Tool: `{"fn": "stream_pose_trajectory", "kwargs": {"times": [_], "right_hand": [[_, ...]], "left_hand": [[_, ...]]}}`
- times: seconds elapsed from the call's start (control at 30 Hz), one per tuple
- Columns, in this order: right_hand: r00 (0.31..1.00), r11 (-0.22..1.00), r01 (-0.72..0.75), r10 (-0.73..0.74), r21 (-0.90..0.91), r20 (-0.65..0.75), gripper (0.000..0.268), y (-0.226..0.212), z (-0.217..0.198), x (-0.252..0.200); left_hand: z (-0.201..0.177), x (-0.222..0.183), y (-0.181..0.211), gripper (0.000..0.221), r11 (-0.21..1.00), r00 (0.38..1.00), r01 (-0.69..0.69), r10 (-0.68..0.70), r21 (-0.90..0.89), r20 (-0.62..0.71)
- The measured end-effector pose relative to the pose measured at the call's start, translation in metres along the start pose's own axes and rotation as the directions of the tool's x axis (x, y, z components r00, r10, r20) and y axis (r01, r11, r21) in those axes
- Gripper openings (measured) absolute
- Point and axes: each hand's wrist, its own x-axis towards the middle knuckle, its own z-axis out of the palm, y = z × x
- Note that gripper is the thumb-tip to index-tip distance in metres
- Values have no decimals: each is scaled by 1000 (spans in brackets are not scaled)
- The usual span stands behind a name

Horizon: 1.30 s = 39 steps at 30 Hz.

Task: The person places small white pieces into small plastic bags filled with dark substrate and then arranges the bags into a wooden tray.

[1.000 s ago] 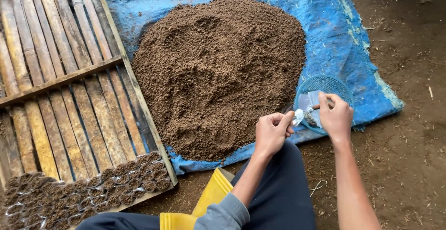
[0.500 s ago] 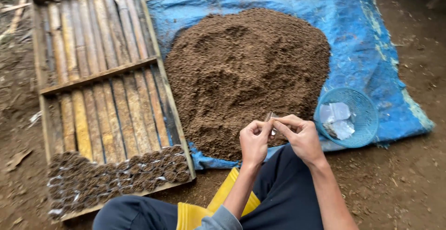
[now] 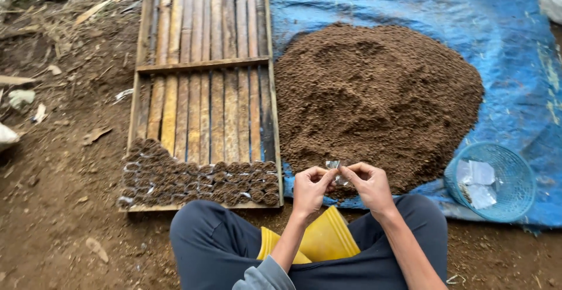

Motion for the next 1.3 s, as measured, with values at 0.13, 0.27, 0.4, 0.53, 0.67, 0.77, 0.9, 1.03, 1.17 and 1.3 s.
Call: {"fn": "stream_pose_trajectory", "kwargs": {"times": [0.13,0.27,0.4,0.53,0.67,0.77,0.9,1.03,1.17,1.3], "right_hand": [[992,997,-68,71,-33,100,9,45,27,1],[986,994,-108,111,-31,126,11,72,37,3],[993,995,-98,99,-11,71,25,71,38,3],[998,987,-64,65,-148,-1,29,44,32,-10],[987,899,128,-155,-419,-32,18,13,36,-27],[982,883,172,-187,-437,9,13,1,39,-24],[993,926,99,-118,-365,-29,22,12,31,-7],[997,946,39,-56,-323,-43,25,-5,30,0],[988,931,80,-122,-355,-99,15,-6,24,4],[949,907,309,-276,-288,151,25,-35,30,-26]], "left_hand": [[-32,-1,-13,24,994,998,-32,37,109,-47],[-46,-9,-27,21,999,998,40,-40,-7,-58],[-47,-3,-42,9,998,997,36,-33,43,-63],[-49,0,-45,10,998,991,52,-47,43,-126],[-45,6,-29,17,994,983,34,-15,104,-182],[-30,13,-10,19,993,983,12,10,119,-185],[-14,28,-5,10,993,984,-47,65,112,-165],[-7,38,0,15,983,977,20,19,181,-211],[3,53,0,23,991,965,23,12,128,-260],[10,90,4,23,981,931,14,58,194,-360]]}}
